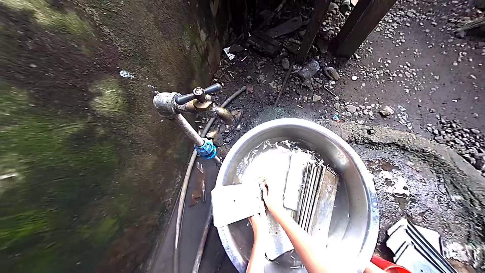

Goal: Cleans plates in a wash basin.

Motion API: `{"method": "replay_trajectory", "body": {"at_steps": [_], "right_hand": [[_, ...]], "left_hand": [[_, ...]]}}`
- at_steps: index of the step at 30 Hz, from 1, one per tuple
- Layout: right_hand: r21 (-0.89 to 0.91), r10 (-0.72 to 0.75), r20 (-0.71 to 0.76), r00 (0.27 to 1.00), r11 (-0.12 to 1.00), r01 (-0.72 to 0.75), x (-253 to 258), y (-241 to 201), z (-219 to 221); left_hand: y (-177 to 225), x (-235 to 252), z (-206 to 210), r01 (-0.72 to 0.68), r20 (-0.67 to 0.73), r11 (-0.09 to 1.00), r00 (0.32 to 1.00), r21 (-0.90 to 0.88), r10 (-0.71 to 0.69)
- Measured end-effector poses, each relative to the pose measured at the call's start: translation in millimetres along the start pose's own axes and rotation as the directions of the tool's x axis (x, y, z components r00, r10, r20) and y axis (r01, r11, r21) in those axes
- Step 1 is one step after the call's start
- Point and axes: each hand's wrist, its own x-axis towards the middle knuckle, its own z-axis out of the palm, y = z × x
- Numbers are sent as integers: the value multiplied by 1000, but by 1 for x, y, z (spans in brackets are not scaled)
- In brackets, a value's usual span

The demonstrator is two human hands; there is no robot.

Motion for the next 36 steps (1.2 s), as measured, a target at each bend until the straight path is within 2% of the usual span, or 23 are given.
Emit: {"method": "replay_trajectory", "body": {"at_steps": [4,7,9,12,16,19,22,25,26,28,31,34,36], "right_hand": [[50,-2,-66,998,999,6,-39,9,-3],[49,5,-133,991,999,1,-28,6,2],[18,36,-106,994,999,-34,-9,1,4],[-46,88,30,996,995,-87,14,-8,-2],[-6,7,-53,999,1000,-7,-16,6,0],[9,-54,-111,992,998,55,-41,18,0],[-18,-134,-127,983,991,133,-16,17,3],[-94,-34,40,999,995,38,18,2,-4],[-118,-22,36,999,993,26,25,-2,-3],[-103,7,21,1000,995,-5,23,-5,0],[5,-26,-66,997,1000,26,-15,6,0],[2,-155,-171,973,987,158,-42,24,3],[-14,-197,-172,965,980,198,-29,24,2]], "left_hand": [[2,0,1,-8,11,998,1000,61,7],[5,2,-1,28,28,994,999,107,-31],[3,1,-1,36,34,995,999,97,-39],[3,1,1,56,25,995,998,82,-58],[1,1,2,22,21,994,999,109,-25],[0,1,2,15,19,998,1000,67,-16],[7,1,1,86,38,993,995,76,-89],[7,0,1,139,69,990,988,26,-141],[3,1,1,117,60,993,991,24,-118],[-3,2,1,43,26,997,999,67,-44],[-1,0,2,-8,13,993,1000,114,6],[-1,0,1,15,36,997,999,80,-18],[-1,1,1,52,44,997,998,61,-55]]}}
